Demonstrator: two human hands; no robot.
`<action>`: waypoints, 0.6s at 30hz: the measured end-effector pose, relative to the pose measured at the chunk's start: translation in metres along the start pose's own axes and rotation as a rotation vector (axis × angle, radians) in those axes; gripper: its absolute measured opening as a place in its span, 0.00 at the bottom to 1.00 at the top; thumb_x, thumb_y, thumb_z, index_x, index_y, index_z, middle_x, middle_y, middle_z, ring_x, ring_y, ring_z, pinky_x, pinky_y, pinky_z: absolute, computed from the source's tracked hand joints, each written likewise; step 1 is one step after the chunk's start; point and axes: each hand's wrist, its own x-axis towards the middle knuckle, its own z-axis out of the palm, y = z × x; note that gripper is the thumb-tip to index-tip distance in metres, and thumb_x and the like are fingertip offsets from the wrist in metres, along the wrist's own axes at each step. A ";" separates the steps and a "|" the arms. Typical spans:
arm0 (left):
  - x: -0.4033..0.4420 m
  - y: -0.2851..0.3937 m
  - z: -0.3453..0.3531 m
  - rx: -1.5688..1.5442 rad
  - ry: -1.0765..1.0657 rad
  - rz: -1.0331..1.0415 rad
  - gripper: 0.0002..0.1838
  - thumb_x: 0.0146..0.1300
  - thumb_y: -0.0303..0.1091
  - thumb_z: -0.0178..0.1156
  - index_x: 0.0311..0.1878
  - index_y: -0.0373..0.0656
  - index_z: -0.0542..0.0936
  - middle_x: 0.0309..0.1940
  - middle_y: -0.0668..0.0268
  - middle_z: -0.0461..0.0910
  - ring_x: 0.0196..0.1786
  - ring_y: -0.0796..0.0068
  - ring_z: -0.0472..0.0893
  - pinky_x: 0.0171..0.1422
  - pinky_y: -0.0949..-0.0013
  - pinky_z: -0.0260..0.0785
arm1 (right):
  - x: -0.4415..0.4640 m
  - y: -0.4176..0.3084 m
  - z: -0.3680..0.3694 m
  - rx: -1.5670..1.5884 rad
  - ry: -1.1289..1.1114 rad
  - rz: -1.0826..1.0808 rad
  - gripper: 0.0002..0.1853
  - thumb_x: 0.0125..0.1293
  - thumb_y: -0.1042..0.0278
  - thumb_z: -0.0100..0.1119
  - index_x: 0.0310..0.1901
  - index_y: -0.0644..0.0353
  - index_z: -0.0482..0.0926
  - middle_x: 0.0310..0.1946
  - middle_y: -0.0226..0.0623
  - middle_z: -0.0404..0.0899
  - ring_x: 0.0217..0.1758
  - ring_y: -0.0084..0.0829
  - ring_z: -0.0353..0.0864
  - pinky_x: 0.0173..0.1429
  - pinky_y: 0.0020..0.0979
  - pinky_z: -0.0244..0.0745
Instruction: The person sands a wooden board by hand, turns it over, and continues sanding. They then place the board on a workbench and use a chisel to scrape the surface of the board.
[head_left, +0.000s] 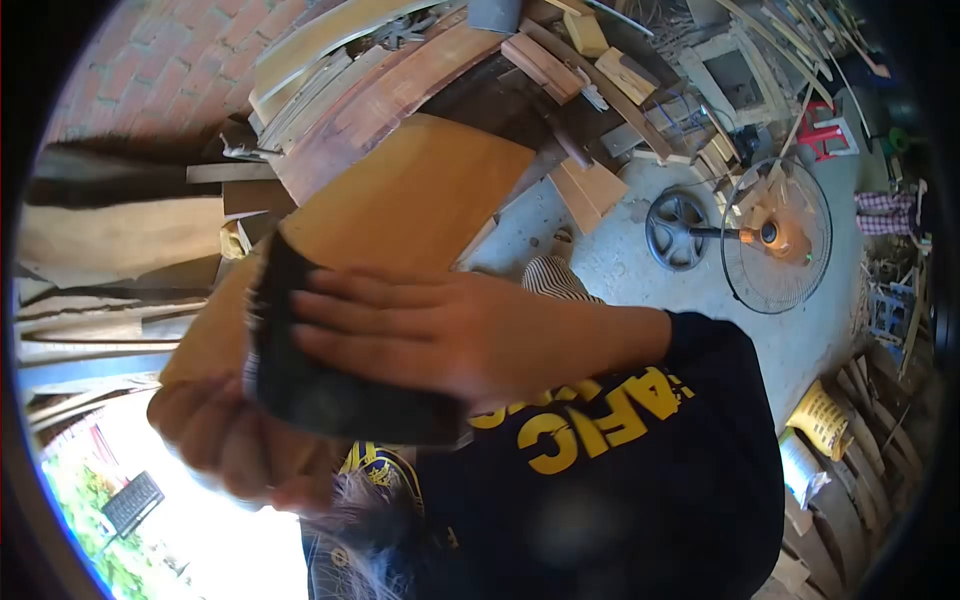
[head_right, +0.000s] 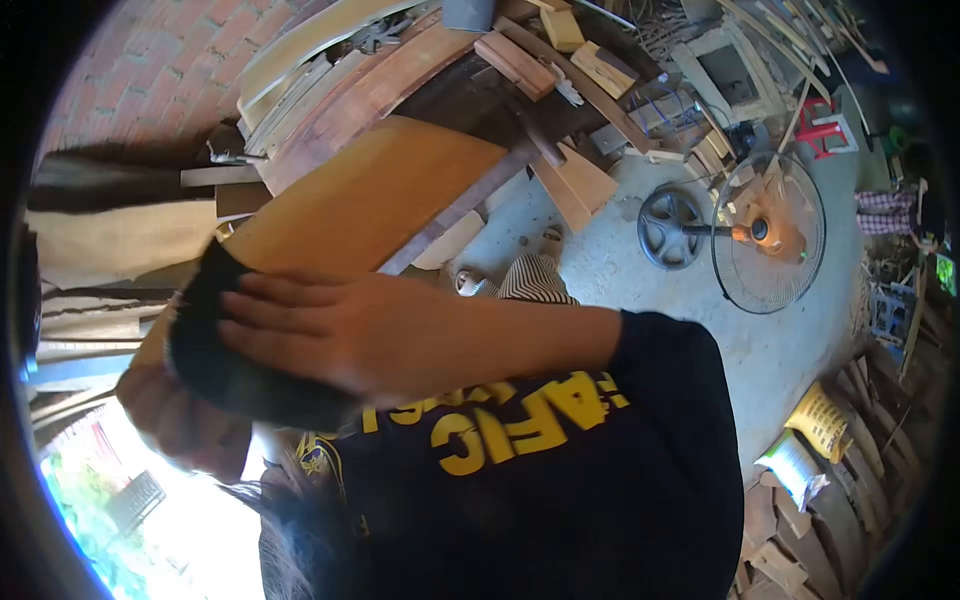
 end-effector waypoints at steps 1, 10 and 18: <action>0.006 -0.001 0.004 -0.004 -0.012 -0.026 0.32 0.67 0.59 0.34 0.24 0.38 0.70 0.18 0.59 0.71 0.22 0.68 0.70 0.26 0.68 0.63 | 0.017 -0.007 0.005 -0.109 0.054 -0.101 0.45 0.51 0.47 0.61 0.65 0.69 0.61 0.62 0.58 0.65 0.67 0.51 0.64 0.70 0.43 0.60; 0.063 -0.027 0.066 0.033 -0.013 -0.260 0.34 0.67 0.61 0.27 0.23 0.40 0.70 0.19 0.59 0.71 0.22 0.67 0.69 0.28 0.66 0.62 | 0.033 -0.002 -0.027 -0.161 0.445 -0.171 0.37 0.56 0.47 0.60 0.57 0.72 0.68 0.57 0.59 0.70 0.60 0.53 0.72 0.64 0.43 0.68; 0.097 -0.070 0.138 0.047 0.065 -0.288 0.35 0.70 0.56 0.30 0.22 0.32 0.70 0.16 0.59 0.67 0.20 0.65 0.66 0.25 0.65 0.57 | 0.064 0.018 -0.089 -0.325 0.530 -0.202 0.21 0.48 0.69 0.66 0.39 0.72 0.68 0.54 0.78 0.63 0.59 0.62 0.70 0.62 0.46 0.70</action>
